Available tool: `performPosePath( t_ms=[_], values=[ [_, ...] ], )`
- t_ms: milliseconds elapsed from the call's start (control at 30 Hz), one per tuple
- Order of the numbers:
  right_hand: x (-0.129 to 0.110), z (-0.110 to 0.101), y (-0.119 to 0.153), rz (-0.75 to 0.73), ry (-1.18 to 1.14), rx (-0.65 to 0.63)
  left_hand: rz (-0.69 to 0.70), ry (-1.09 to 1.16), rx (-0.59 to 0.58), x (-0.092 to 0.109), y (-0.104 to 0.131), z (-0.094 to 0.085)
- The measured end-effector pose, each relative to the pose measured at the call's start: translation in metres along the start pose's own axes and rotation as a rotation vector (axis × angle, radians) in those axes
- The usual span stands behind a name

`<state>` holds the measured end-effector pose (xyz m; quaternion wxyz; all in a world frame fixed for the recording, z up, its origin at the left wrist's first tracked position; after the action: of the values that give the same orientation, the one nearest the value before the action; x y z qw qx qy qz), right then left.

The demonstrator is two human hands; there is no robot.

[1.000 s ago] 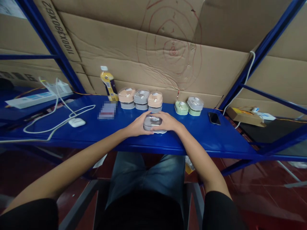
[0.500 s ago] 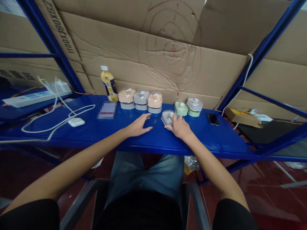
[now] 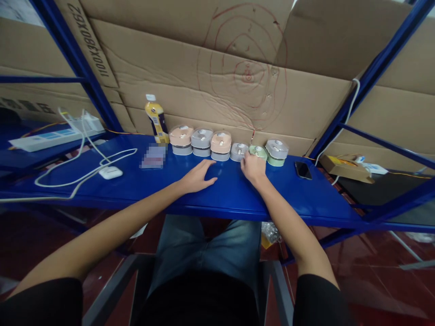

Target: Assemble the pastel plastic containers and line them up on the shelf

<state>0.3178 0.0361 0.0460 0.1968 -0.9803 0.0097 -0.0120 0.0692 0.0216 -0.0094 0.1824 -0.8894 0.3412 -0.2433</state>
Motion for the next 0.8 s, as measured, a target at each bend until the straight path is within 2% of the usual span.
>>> performPosePath(
  t_ms=[133,267,400,567,800],
  values=[
    [-0.009,0.009,0.004,-0.016,-0.064,-0.015,0.039,-0.256,0.205,0.013,-0.036,-0.013],
    [-0.013,0.017,0.006,-0.022,-0.104,-0.001,-0.025,-0.414,0.162,0.028,-0.087,-0.013],
    [-0.005,0.019,0.008,-0.008,-0.118,0.003,-0.150,-0.447,0.102,0.033,-0.119,0.003],
    [0.006,0.014,0.004,0.066,-0.191,0.036,-0.195,-0.336,0.089,0.028,-0.126,0.018],
    [0.012,0.006,0.002,0.123,-0.265,0.048,-0.115,-0.206,0.134,0.023,-0.120,0.021]
  ],
)
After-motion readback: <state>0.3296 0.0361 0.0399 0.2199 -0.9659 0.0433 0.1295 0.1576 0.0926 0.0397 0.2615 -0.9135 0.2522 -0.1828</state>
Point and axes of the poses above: each hand's wrist, its own y-axis away from the middle knuckle, its own z-axis out of the palm, x = y × z, the point moved 2 cm from there along -y, towards the middle knuckle, and after that the axes turned 3 degrees about z, right-handed, at the moved point
